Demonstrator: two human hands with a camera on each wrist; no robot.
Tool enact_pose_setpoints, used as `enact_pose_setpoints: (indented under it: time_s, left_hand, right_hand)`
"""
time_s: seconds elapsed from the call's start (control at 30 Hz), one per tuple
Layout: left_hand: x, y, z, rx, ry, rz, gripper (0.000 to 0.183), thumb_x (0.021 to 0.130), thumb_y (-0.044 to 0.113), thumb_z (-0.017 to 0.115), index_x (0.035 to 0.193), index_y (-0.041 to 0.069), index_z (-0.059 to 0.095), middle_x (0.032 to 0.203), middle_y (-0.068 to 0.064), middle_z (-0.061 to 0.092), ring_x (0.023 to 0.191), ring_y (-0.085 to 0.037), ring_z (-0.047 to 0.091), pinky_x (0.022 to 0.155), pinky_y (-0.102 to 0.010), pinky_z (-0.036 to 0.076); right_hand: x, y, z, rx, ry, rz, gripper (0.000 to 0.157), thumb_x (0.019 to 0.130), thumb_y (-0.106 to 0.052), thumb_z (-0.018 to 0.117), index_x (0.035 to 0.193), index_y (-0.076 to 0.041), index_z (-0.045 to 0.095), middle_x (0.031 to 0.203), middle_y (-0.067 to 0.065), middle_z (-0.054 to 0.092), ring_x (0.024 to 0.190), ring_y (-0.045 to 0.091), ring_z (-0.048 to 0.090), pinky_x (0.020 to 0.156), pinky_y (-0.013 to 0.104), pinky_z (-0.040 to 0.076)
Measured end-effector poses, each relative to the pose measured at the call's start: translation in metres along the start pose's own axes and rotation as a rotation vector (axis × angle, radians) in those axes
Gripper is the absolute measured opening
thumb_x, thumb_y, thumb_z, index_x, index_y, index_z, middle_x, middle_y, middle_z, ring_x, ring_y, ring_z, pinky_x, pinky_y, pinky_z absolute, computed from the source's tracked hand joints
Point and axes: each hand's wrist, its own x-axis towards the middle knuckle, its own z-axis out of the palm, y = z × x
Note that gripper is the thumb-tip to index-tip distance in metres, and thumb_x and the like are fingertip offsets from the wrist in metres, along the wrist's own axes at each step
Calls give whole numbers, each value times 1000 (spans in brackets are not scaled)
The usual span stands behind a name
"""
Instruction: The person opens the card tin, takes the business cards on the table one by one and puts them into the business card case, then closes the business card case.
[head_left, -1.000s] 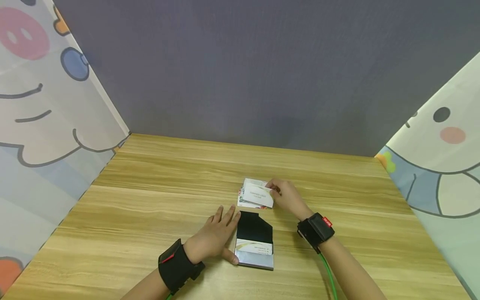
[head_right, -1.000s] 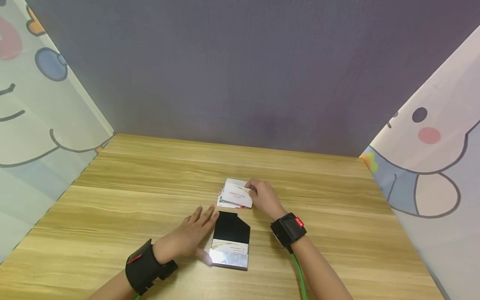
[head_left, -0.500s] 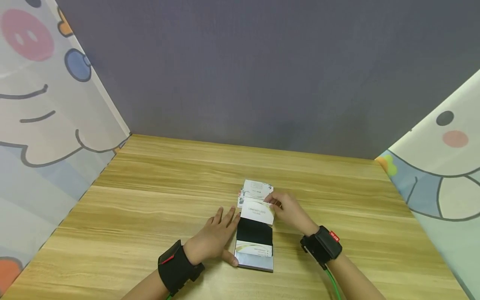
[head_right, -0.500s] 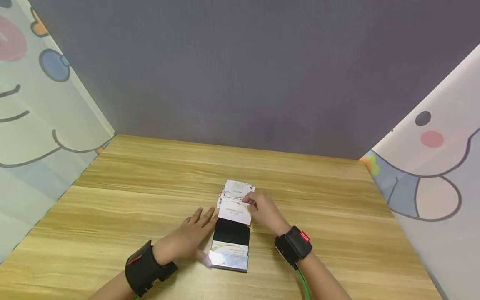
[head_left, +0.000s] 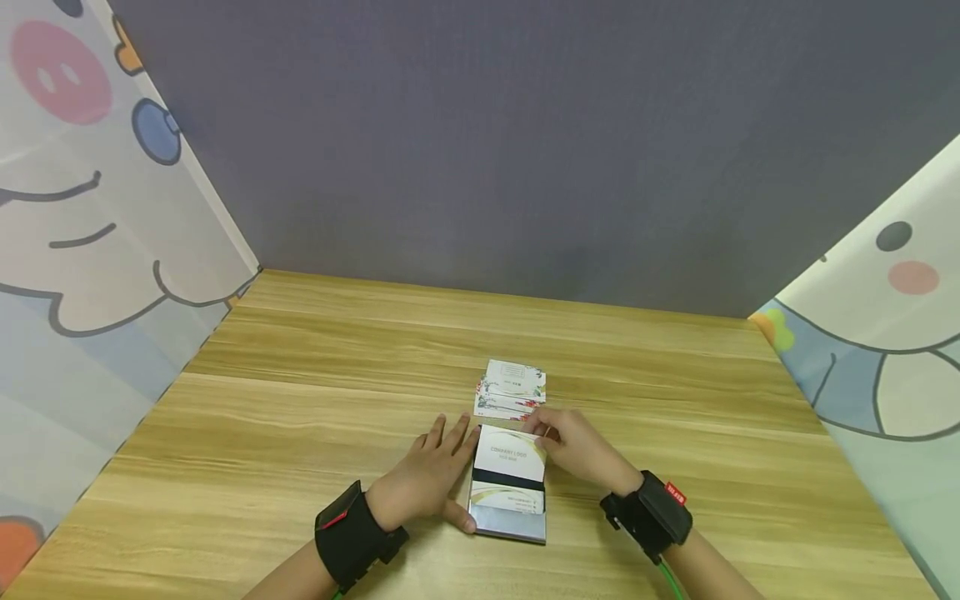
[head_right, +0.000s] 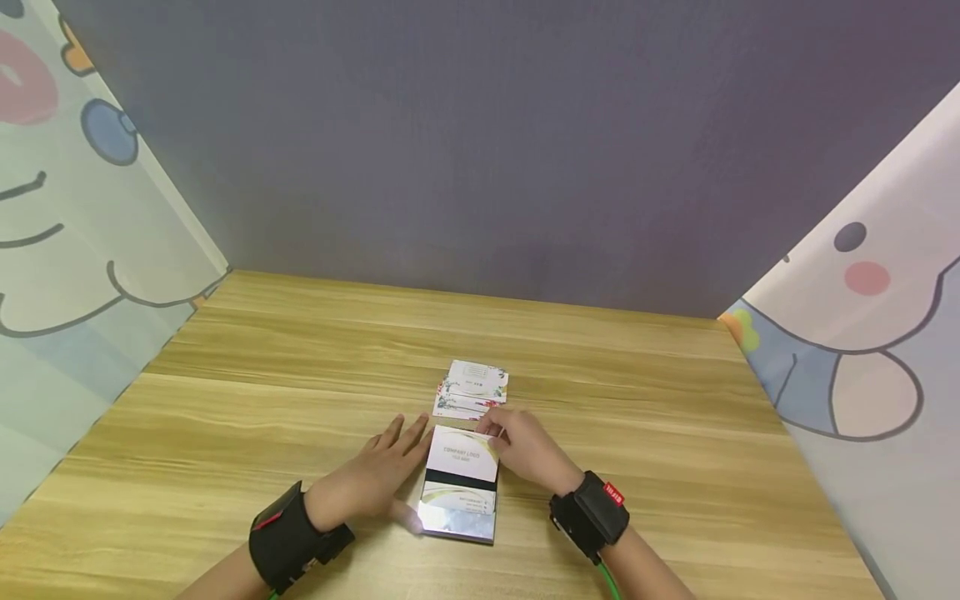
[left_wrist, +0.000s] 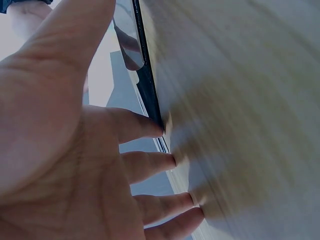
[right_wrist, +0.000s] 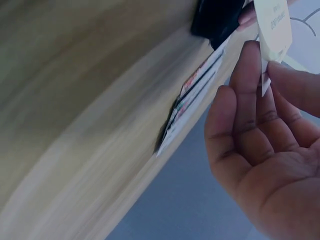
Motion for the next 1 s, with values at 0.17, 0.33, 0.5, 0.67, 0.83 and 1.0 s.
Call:
enact_pose_setpoints:
  time_s: [0.17,0.33,0.5,0.67,0.83,1.0]
  left_hand:
    - [-1,0,1,-2,-2,1,117,53,61,70,141,-2,25,149,-25,18,129,-51,15,98,-61,32]
    - [-1,0,0,-16,-6,-3,117,53,60,71,141,-1,25,150,-25,18,130,-51,15,98,-62,31]
    - [-1,1,-1,-15,-8,-7,116,53,59,71,141,-1,25,150,-24,18,130,-51,15,99,-61,31]
    - [-1,1,-1,-17,-9,-9,116,53,59,71,141,-1,25,149,-24,18,130,-51,15,99,-61,31]
    - [-1,1,-2,-20,-8,-8,116,53,58,72,141,-1,26,149,-25,19,130,-51,15,99,-62,31]
    - [-1,2,-3,-13,-9,-6,116,52,59,71,141,-1,26,149,-25,19,129,-51,15,98,-61,32]
  right_hand:
    - [-3,0,4,22,-42,7,18,79,9,56,85,-7,62,77,2,60,69,11,51,58,28,47]
    - [-5,0,5,48,-69,22,18,80,9,55,85,-7,61,77,3,60,69,11,52,58,28,47]
    - [-6,-1,7,63,-99,16,17,81,8,55,86,-8,61,77,2,60,68,11,52,58,27,47]
    - [-7,0,9,82,-135,-5,15,81,7,55,87,-6,61,78,3,61,66,10,52,57,27,48]
    - [-8,1,10,93,-178,-18,13,81,4,58,88,-6,62,78,3,62,67,8,54,58,27,50]
    - [-9,0,11,96,-215,-27,13,79,3,60,89,-6,62,75,1,60,66,7,52,57,25,49]
